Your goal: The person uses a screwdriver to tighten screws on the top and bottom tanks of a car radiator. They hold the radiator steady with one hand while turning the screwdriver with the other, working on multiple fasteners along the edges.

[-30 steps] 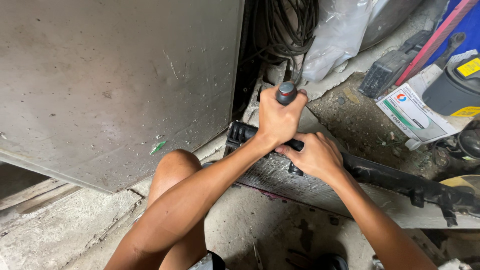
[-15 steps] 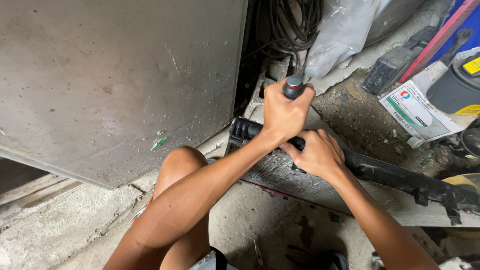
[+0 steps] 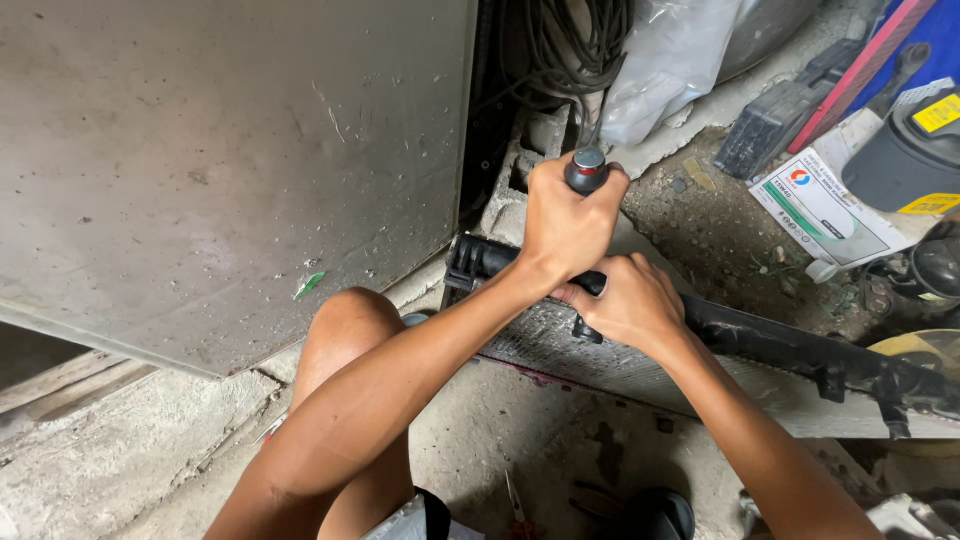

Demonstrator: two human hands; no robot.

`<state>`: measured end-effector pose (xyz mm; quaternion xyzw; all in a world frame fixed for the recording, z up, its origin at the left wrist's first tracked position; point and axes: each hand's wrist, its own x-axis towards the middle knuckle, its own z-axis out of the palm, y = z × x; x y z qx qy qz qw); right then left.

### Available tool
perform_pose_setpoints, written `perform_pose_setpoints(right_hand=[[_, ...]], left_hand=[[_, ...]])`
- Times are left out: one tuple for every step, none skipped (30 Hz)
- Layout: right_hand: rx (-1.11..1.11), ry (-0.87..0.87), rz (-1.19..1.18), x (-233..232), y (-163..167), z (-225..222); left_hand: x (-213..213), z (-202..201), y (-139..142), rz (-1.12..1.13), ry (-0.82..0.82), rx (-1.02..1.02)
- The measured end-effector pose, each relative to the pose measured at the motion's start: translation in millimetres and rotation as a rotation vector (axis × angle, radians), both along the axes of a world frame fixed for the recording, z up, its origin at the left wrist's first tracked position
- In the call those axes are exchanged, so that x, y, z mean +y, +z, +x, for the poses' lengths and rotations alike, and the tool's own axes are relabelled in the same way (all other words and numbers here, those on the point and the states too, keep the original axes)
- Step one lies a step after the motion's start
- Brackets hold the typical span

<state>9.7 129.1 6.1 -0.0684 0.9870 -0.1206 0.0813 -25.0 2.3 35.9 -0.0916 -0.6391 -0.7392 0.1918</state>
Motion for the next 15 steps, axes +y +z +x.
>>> perform_pose_setpoints(right_hand=[[0.013,0.009,-0.002,1.0,-1.5,-0.9],[0.029,0.015,-0.004,2.1,-3.4,-1.9],[0.045,0.02,-0.008,3.3,-5.2,-3.6],[0.067,0.031,-0.034,4.5,-7.0,-5.7],[0.088,0.042,-0.059,5.1,-9.3,-7.1],[0.107,0.054,-0.084,6.4,-11.1,-8.8],[0.055,0.027,-0.068,7.5,-12.8,-10.4],[0.004,-0.002,-0.052,8.5,-14.0,-12.5],[-0.05,-0.034,-0.038,9.3,-15.3,-13.4],[-0.036,-0.027,-0.061,10.5,-16.1,-14.0],[-0.021,-0.014,-0.083,11.3,-16.5,-15.0],[-0.004,0.006,-0.103,11.5,-16.6,-16.0],[0.065,0.064,-0.125,11.9,-16.6,-16.4],[0.135,0.119,-0.148,12.1,-16.4,-16.5],[0.207,0.17,-0.172,12.0,-15.9,-16.7]], left_hand=[[-0.3,0.0,1.8,-0.001,0.006,0.014],[-0.5,0.3,3.8,-0.004,0.009,0.03],[-0.8,1.2,5.8,-0.007,0.011,0.046],[-0.7,2.5,7.9,-0.029,-0.036,0.029],[-0.7,5.4,9.2,-0.051,-0.083,0.011],[-0.2,7.4,10.8,-0.073,-0.129,-0.008],[0.8,10.9,11.4,-0.123,-0.117,0.061],[1.9,13.7,11.8,-0.174,-0.108,0.132],[2.5,14.7,12.2,-0.226,-0.103,0.201],[3.2,14.9,12.4,-0.213,-0.103,0.171],[3.4,13.8,12.3,-0.199,-0.097,0.141],[3.2,11.6,12.1,-0.185,-0.084,0.113],[2.7,9.6,11.6,-0.149,-0.081,0.105],[2.2,7.1,11.0,-0.114,-0.082,0.099],[1.9,4.9,10.5,-0.08,-0.087,0.095]])
